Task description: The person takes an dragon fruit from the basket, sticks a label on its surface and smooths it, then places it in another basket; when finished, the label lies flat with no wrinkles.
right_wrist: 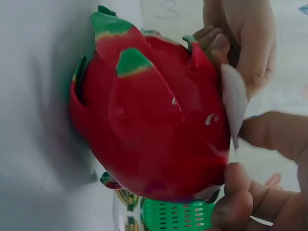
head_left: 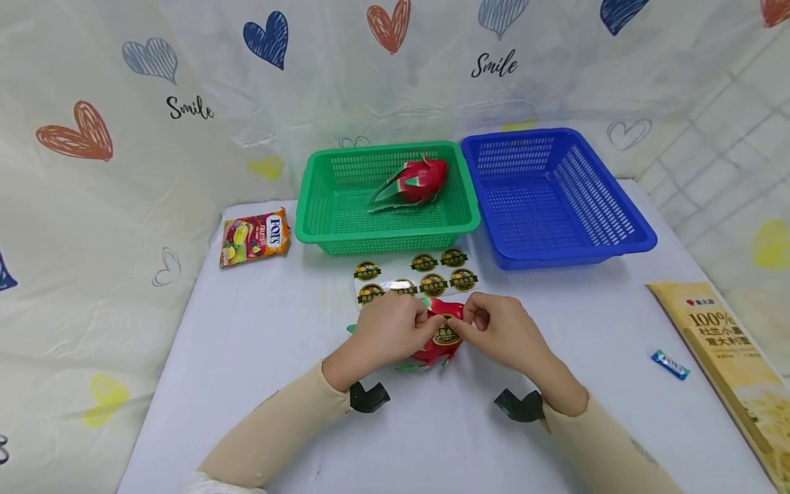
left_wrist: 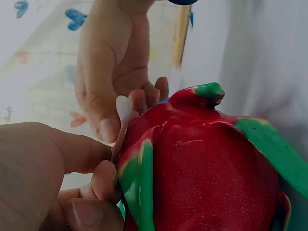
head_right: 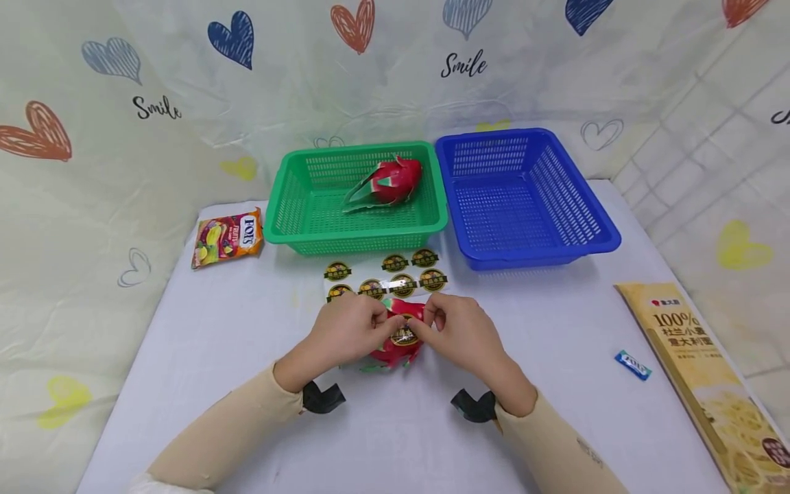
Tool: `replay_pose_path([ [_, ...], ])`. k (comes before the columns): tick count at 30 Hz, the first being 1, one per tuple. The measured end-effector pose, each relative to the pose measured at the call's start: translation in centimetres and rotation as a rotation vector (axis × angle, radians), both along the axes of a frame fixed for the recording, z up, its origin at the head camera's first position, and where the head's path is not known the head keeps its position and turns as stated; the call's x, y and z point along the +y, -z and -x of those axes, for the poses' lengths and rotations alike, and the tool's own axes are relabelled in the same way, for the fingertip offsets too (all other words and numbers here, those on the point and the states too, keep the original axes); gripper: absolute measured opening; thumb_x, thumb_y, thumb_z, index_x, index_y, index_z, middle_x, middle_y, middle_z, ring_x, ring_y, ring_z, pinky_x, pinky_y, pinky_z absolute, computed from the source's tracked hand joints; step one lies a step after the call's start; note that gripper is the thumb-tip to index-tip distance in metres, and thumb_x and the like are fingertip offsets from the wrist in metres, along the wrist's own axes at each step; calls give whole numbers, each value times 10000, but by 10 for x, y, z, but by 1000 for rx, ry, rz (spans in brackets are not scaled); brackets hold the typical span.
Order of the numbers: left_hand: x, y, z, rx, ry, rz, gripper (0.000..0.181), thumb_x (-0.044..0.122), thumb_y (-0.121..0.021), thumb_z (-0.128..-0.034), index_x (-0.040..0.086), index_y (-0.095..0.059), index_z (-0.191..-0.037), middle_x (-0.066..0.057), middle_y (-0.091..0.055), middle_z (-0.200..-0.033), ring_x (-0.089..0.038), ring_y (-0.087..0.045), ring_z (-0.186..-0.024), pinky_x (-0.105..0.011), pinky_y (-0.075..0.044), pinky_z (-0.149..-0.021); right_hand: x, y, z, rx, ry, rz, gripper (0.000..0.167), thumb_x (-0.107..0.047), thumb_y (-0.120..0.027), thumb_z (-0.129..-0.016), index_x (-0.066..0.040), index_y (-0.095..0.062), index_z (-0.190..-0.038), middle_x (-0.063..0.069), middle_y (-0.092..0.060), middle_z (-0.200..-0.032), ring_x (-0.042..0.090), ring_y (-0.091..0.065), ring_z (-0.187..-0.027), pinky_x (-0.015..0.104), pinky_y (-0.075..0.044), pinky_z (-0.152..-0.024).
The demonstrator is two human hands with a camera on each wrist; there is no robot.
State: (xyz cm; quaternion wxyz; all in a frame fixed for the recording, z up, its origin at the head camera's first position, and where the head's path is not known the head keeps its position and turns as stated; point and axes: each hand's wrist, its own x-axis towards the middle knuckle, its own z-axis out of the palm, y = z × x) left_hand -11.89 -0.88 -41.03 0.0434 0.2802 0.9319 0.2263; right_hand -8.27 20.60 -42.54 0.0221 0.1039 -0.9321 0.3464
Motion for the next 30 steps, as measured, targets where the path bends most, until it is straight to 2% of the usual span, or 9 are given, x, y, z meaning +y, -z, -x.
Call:
replay_pose_path([
  [5, 2, 1, 0, 42, 8, 17, 605, 365, -612, -1022, 238, -366, -485, 135, -330, -419, -50, -345, -414, -195, -133, -404, -2, 7, 7, -45, -5, 94, 441, -315, -786, -940, -152, -459, -693, -77, -348, -599, 64, -355, -556, 218, -276, -523],
  [10, 3, 4, 0, 110, 27, 42, 596, 367, -598, -1034, 243, -363, -501, 126, -312, -435, -55, -331, -423, -195, -139, -401, -1, 8, 9, -90, -11, 122, 447, -310, -756, -966, -149, -438, -697, -77, -347, -604, 62, -351, -545, 217, -269, -506],
  [14, 1, 4, -1, 120, 29, 48, 597, 421, -630, -1023, 237, -360, -523, 120, -284, -454, -50, -301, -435, -198, -126, -407, 2, 8, 10, -116, -44, 158, 428, -296, -745, -975, -142, -442, -715, -71, -359, -616, 58, -353, -547, 224, -273, -501],
  [22, -2, 8, -5, 191, 27, 74, 598, 619, -714, -910, 234, -420, -560, 137, -310, -485, -42, -348, -447, -190, -166, -403, 11, 17, 7, -97, -99, 204, 392, -265, -763, -963, -141, -450, -760, -61, -378, -644, 42, -369, -562, 221, -305, -512],
  [27, -2, 11, -8, 221, 37, 133, 626, 741, -759, -792, 238, -448, -589, 133, -361, -493, -36, -362, -452, -188, -211, -389, 17, 24, 7, -70, -183, 186, 432, -273, -862, -865, -143, -458, -785, -12, -436, -674, 37, -412, -606, 223, -349, -544],
  [30, -2, 12, -6, 222, 52, 114, 610, 731, -792, -764, 242, -462, -608, 135, -406, -508, -30, -384, -465, -185, -245, -395, 21, 24, 9, -52, -218, 188, 430, -260, -886, -835, -150, -472, -798, 29, -467, -692, 51, -422, -627, 224, -360, -563],
])
